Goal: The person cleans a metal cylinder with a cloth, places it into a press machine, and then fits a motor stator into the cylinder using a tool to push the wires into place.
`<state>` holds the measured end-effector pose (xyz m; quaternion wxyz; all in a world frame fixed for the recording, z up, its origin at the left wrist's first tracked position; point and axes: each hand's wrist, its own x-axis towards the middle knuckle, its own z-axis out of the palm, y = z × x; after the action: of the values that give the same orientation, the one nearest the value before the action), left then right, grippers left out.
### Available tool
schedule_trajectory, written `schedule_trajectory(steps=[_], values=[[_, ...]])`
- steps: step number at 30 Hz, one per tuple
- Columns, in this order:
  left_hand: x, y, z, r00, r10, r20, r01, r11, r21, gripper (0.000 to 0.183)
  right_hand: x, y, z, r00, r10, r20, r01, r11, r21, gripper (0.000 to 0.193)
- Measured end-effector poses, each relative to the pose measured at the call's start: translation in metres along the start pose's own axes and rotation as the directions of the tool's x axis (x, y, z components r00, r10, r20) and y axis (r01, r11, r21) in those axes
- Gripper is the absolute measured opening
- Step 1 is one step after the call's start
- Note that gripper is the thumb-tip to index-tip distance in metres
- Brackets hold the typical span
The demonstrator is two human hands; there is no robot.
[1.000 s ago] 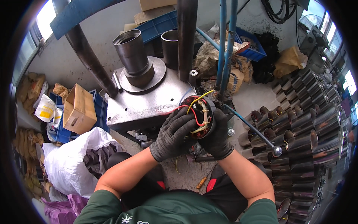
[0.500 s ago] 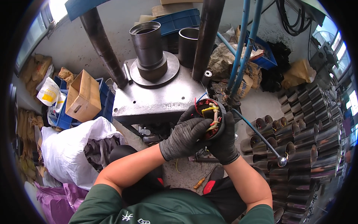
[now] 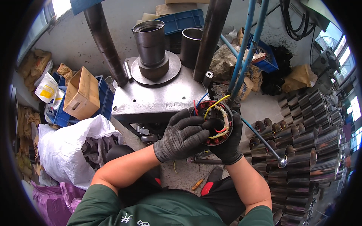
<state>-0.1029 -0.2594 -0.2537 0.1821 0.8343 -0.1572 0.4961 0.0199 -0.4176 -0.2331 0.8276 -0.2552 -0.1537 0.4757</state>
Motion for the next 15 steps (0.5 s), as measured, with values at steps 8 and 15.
schedule_trajectory(steps=[8, 15], values=[[0.009, -0.010, -0.032, 0.888, -0.460, 0.014, 0.413, 0.783, -0.465, 0.062, -0.005, 0.002, 0.000, 0.999, 0.041, 0.004, -0.041, 0.991, -0.131, 0.092], [0.014, -0.034, -0.030, 0.699, -0.544, 0.464, 0.682, 0.312, -0.662, 0.043, -0.003, 0.012, 0.004, 0.993, 0.104, -0.055, -0.117, 0.934, -0.338, 0.087]])
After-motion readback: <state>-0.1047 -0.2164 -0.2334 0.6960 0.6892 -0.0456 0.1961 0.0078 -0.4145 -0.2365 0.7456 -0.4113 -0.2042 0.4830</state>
